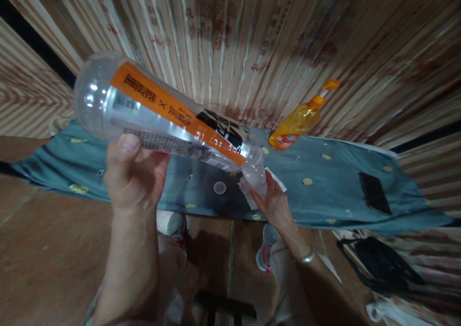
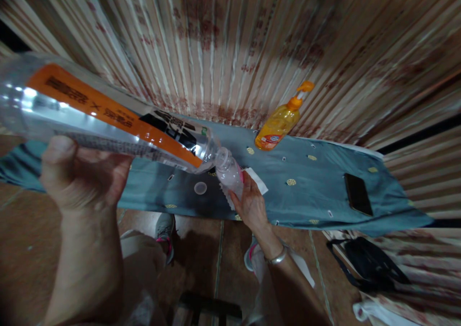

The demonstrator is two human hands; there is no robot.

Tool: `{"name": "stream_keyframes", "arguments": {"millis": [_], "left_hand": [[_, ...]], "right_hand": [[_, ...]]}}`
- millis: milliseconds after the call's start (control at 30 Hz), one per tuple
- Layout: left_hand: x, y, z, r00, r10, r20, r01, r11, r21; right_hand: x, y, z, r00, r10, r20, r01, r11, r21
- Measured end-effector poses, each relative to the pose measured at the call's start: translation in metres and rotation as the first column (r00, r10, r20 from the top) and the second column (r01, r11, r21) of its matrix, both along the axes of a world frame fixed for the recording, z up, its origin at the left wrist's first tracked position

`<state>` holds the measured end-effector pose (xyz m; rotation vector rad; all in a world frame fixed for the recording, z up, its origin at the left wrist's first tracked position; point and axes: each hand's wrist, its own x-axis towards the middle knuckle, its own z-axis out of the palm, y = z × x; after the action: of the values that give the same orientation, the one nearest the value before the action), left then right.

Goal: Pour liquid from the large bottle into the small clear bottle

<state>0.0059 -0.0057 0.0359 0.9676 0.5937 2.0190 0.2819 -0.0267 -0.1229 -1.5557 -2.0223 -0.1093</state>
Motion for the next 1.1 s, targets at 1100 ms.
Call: {"name": "stream_keyframes", "arguments": {"millis": [1100], "left_hand": [[-0.0037,0.0012,-0.0024,0.999,-0.044,-0.001,0.044,0.999,0.008]], "right_hand": [[0.0005,0.0009,-0.0008,1.0,0.026,0.004,-0.026,0.998,0.051]]}}
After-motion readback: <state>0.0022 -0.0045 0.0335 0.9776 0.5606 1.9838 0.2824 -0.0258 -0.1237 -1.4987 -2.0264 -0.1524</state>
